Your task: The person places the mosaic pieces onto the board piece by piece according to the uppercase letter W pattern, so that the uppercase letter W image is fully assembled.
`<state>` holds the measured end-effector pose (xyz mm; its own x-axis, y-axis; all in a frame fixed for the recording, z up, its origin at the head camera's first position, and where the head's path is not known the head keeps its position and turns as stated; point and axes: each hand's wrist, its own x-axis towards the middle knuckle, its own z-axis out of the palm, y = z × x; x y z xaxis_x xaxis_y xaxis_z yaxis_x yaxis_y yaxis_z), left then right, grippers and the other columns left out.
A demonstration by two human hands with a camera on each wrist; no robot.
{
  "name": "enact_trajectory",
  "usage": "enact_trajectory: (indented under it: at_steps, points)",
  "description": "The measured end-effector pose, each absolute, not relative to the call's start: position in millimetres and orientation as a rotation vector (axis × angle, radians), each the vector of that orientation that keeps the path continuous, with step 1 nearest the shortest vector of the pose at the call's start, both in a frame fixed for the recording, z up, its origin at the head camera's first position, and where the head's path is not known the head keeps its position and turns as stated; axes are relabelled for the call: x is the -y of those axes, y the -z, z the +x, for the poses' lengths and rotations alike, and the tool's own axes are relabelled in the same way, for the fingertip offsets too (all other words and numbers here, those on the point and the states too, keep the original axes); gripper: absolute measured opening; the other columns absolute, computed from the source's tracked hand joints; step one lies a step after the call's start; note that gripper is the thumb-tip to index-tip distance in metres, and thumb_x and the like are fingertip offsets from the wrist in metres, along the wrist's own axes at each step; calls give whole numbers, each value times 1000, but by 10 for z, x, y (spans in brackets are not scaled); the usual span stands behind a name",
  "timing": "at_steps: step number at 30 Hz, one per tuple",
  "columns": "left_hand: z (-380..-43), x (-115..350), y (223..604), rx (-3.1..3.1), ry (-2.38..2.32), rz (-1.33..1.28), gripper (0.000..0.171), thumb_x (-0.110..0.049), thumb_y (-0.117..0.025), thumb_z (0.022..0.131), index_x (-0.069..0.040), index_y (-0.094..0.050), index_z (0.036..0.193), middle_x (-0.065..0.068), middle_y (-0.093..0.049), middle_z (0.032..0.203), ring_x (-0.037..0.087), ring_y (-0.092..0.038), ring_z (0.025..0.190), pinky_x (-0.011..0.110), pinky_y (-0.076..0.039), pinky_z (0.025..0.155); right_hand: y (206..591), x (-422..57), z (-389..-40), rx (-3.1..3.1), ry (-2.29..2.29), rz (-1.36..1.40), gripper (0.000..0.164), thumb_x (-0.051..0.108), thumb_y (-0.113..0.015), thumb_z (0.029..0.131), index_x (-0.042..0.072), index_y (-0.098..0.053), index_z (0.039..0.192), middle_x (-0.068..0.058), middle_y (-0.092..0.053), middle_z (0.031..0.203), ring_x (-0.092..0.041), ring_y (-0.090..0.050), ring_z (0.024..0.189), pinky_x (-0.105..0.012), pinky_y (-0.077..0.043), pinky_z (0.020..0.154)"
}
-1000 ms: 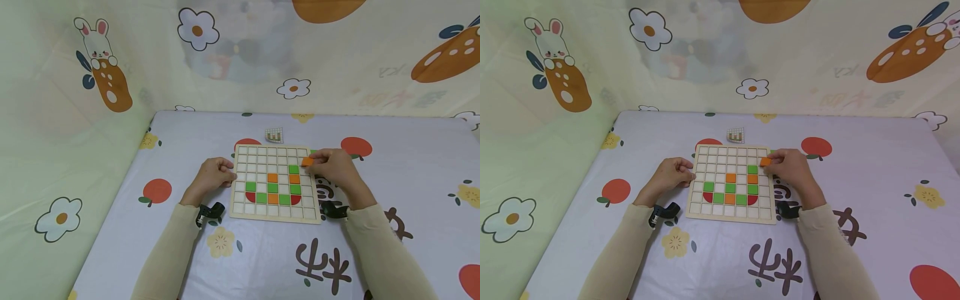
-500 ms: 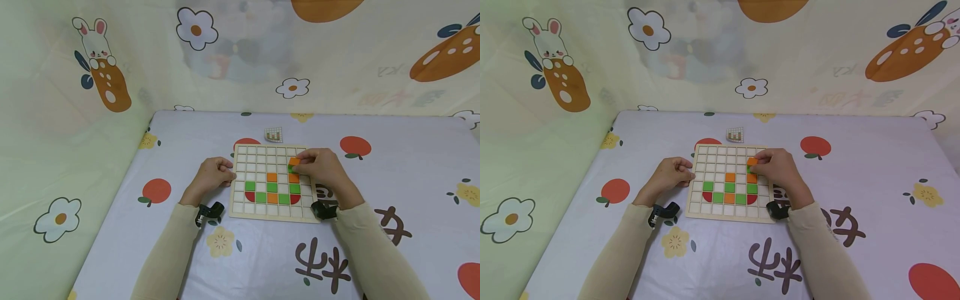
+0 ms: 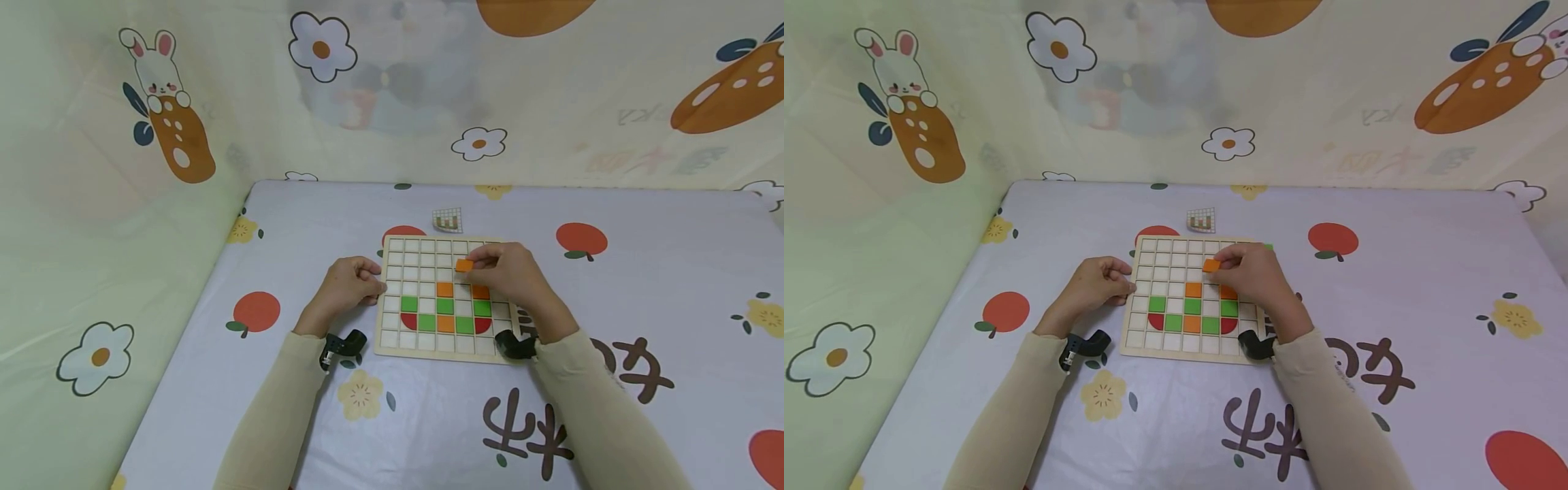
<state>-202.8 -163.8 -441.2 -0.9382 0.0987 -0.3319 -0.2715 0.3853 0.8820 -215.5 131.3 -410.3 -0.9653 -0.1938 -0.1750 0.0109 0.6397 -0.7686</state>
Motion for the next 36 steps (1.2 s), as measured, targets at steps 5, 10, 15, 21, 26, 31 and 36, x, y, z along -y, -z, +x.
enact_trajectory:
  at_steps: [5, 10, 15, 21, 26, 31, 36]
  points:
    - [-2041, 1632, 4415, -2320, -1574, -149, 28, -3, -77, 90, 1, -67, 116, 8, -68, 87, 14, -67, 69, 24, -61, 64, 4114, -1245, -2167, -2597, 1264, -182, 34, 20, -81, 91, 2, -74, 118, -13, -69, 107, -27, -60, 100, -29, -53, 80]
    - [-2041, 1626, 4412, -2321, -1568, -144, 27, -3, -78, 91, 1, -67, 116, 8, -68, 87, 13, -68, 69, 24, -61, 64, 4122, -1179, -2176, -2591, 1260, -222, 32, 18, -81, 90, 2, -75, 117, -13, -70, 107, -27, -61, 99, -31, -53, 82]
    - [-2034, 1628, 4412, -2321, -1566, -131, 27, -2, -77, 91, 1, -67, 115, 8, -68, 86, 13, -68, 67, 24, -61, 63, 4139, -1115, -2182, -2575, 1256, -246, 32, 19, -81, 89, 3, -75, 116, -12, -71, 107, -26, -62, 98, -32, -53, 82]
    - [-2033, 1631, 4415, -2327, -1563, -120, 27, -2, -78, 91, 1, -67, 115, 8, -68, 85, 13, -67, 67, 24, -61, 62, 4159, -1030, -2178, -2575, 1228, -258, 31, 20, -81, 89, 4, -75, 115, -10, -72, 105, -26, -63, 97, -34, -53, 85]
    - [-2031, 1633, 4411, -2331, -1563, -117, 27, -2, -78, 90, 1, -67, 115, 8, -68, 86, 13, -67, 66, 24, -61, 63, 4163, -955, -2164, -2559, 1235, -290, 29, 17, -80, 88, 6, -77, 114, -9, -73, 103, -25, -63, 96, -34, -53, 84]
    - [-2033, 1638, 4415, -2334, -1560, -117, 27, -2, -77, 91, 1, -67, 115, 8, -68, 86, 13, -67, 67, 24, -61, 63, 4155, -879, -2156, -2541, 1234, -332, 29, 17, -81, 87, 6, -77, 113, -7, -72, 101, -24, -62, 94, -33, -52, 83]
    - [-2036, 1644, 4421, -2333, -1556, -113, 27, -3, -77, 91, 2, -67, 116, 9, -68, 87, 13, -68, 67, 24, -61, 63, 4147, -808, -2146, -2536, 1228, -364, 29, 16, -82, 86, 5, -77, 112, -7, -72, 99, -24, -62, 92, -32, -52, 81]
